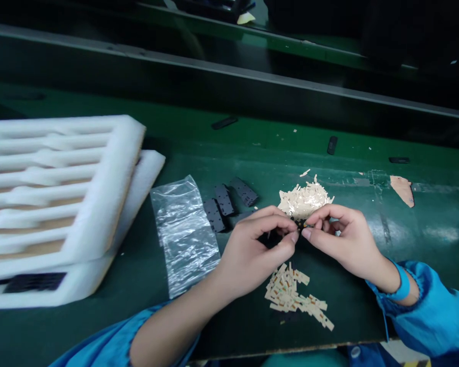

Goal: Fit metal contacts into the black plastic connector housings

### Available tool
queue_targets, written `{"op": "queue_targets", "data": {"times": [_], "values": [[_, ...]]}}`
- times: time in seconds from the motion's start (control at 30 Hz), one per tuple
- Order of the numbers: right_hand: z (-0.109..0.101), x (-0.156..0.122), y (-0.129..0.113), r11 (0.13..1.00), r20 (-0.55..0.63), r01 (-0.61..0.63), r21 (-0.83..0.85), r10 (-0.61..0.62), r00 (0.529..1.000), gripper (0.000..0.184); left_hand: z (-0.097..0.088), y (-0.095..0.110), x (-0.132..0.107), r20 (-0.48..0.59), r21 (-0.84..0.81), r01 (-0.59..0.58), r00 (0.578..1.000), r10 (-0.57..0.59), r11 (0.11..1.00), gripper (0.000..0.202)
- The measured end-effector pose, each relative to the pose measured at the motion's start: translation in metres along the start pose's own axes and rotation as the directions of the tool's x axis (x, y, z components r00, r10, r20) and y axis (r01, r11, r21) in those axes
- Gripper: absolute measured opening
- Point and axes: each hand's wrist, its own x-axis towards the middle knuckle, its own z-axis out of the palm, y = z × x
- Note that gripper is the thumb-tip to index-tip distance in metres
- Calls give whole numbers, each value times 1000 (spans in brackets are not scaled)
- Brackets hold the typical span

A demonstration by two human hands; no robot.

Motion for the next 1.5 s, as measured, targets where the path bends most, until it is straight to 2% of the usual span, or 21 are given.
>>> {"op": "queue_targets", "data": {"times": [0.13,0.37,0.73,0.83,0.93,1.0,1.13,1.3,1.5], "values": [[0,0,1,999,17,-8,33,7,1000,5,0,0,-1,24,-3,-1,1000,1,1000,13],[0,1,1,995,2,-78,67,78,997,12,0,3,1,31,-18,17,999,-16,1000,11],[1,2,0,994,-2,-77,72,77,997,13,2,0,0,49,-20,7,999,-6,1000,13],[1,1,1,994,-17,-79,73,80,997,11,1,0,1,57,-70,75,996,-71,995,9],[1,0,2,992,-11,-92,84,93,996,11,0,-2,4,86,-131,210,976,-200,969,12],[2,-1,4,990,12,-104,99,104,995,11,-2,-3,7,140,-198,287,955,-263,937,15],[3,-2,5,974,89,-162,157,150,985,13,-3,-3,10,237,-347,375,922,-306,860,22],[4,0,4,937,164,-251,242,215,963,12,0,-1,10,232,-358,378,922,-311,854,29],[5,1,6,923,152,-252,289,216,964,11,5,-4,8,242,-335,331,935,-259,882,33]]}}
